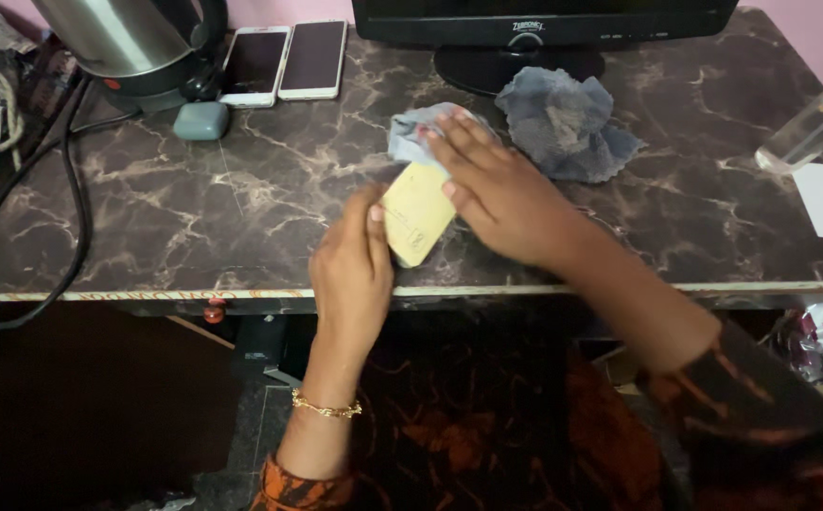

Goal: The person wipes the base and body of a silver electric kettle with a gray cloth, then cleans a cream-colored rectangular device and the surface of the dark patterned table.

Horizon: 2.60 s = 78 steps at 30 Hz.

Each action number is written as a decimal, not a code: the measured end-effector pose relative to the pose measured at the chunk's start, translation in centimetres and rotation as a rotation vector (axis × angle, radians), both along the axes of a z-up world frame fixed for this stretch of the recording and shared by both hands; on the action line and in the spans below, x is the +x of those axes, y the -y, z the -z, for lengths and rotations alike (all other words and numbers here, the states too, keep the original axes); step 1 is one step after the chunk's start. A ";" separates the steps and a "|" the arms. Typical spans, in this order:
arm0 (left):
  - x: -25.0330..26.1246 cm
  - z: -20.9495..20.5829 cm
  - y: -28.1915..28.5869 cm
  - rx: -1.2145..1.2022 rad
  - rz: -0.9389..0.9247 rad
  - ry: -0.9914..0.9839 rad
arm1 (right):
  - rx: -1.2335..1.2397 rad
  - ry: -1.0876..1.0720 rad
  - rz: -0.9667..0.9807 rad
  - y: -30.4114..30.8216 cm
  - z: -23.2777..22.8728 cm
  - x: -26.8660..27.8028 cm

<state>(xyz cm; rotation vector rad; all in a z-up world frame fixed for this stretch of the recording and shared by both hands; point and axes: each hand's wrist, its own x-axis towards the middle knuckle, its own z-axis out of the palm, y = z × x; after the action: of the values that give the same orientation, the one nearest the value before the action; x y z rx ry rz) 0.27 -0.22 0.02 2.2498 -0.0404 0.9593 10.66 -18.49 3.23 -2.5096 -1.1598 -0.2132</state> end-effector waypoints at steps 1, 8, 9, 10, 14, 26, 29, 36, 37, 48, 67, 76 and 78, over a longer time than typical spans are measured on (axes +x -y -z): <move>0.1 0.1 0.1 0.053 -0.031 0.035 | -0.012 -0.016 0.022 0.0 0.3 0.5; 0.2 0.1 0.3 0.095 -0.083 -0.072 | 0.074 0.056 0.053 0.5 2.2 0.3; -0.2 0.0 0.1 0.121 -0.051 -0.054 | 0.077 0.076 0.057 0.4 2.3 0.2; -0.5 -0.2 0.0 0.147 -0.020 -0.037 | 0.080 0.095 0.060 0.3 2.3 0.1; -0.7 -1.0 -0.7 0.070 0.078 -0.168 | 0.008 0.091 0.051 -0.5 1.6 -0.2; -0.7 -0.7 -0.5 -0.014 0.052 -0.123 | -0.022 0.086 0.077 -1.4 -0.2 -1.0; -0.5 -0.4 -0.4 -0.003 0.047 -0.119 | 0.025 0.103 -0.044 -2.1 0.6 -2.6; -0.6 -0.5 -0.7 -0.011 0.058 -0.111 | 0.157 0.025 0.001 1.1 0.5 3.2; -0.6 -0.6 -0.8 -0.023 0.056 -0.147 | 0.265 0.157 0.010 2.6 -0.1 4.5; -0.6 -1.0 -1.0 -0.055 0.134 -0.141 | 0.038 0.498 0.153 8.9 0.5 6.7; -0.7 -1.5 -1.9 -0.146 0.186 -0.220 | 0.201 0.071 -0.317 -5.8 -0.2 1.1; -0.8 -0.7 -1.8 -0.081 0.173 -0.126 | 0.259 -0.062 -0.400 -3.2 -1.3 -2.5; -0.8 -0.7 -1.7 -0.085 0.174 -0.151 | 0.206 0.052 -0.367 -4.3 -0.9 -1.8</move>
<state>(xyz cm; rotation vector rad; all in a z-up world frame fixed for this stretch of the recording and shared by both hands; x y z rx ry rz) -0.49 1.52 0.69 2.1927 -0.1234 0.6860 8.84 -14.18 4.16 -2.0833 -1.5092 -0.2832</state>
